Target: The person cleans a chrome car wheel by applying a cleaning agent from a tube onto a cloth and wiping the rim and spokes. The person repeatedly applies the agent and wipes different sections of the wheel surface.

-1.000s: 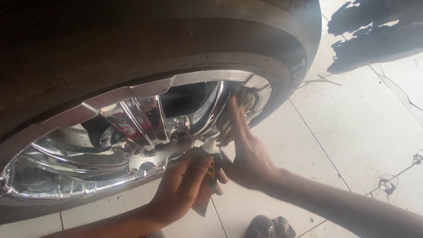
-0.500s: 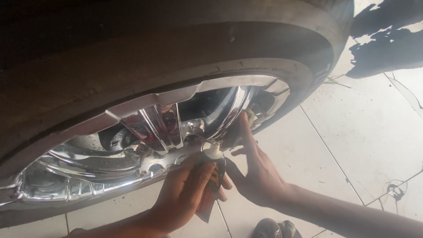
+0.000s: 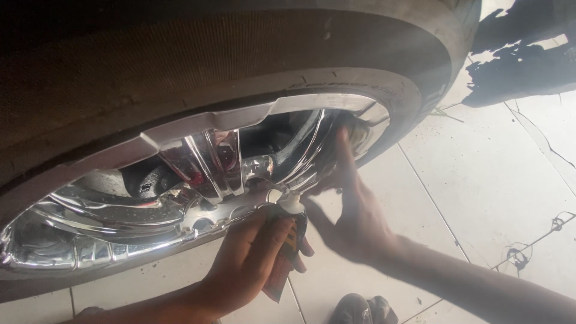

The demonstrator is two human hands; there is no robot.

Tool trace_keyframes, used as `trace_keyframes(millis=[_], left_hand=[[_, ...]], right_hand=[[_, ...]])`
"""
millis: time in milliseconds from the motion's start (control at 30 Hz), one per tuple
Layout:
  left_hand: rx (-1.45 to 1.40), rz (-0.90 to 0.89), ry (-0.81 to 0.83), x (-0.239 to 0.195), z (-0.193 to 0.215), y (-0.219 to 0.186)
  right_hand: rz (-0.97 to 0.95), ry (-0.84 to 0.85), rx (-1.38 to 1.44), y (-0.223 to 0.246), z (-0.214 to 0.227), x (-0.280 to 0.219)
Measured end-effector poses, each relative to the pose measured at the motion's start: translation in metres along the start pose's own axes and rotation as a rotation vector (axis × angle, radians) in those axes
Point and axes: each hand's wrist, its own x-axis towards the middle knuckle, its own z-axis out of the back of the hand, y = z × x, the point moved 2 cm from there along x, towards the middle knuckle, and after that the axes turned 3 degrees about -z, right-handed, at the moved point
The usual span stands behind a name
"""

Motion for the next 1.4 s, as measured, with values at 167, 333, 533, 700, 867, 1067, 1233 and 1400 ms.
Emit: trace_keyframes(millis=[167,333,533,700,867,1067,1233,1400], left_hand=[[-0.055,-0.008,0.017,0.006,-0.007,-0.001],[-0.059,-0.009,-0.001,0.010,-0.017,0.004],[-0.033,-0.012,-0.013,0.011,-0.018,0.004],[-0.066,0.010,-0.010,0.006,-0.025,0.000],[-0.066,-0.044,-0.002,0.004,-0.020,0.006],[-0.153,-0.041,0.011,0.005,-0.022,0.002],[-0.097,-0.031,0.023,0.008,-0.022,0.011],[-0.071,0.001,-0.018,0.010,-0.023,0.003]], right_hand=[[-0.029,0.113,0.003,-0.001,0.009,0.004],[-0.040,0.051,0.028,-0.004,0.017,0.001],[0.034,0.027,0.132,-0.009,0.024,0.005],[0.055,0.073,0.018,-0.001,0.019,-0.007],[-0.045,0.075,0.188,-0.004,0.020,0.002],[0.205,0.060,0.060,0.006,0.018,-0.006],[0.078,0.022,-0.156,-0.003,0.020,-0.002],[0.005,0.103,0.061,-0.008,0.017,0.003]])
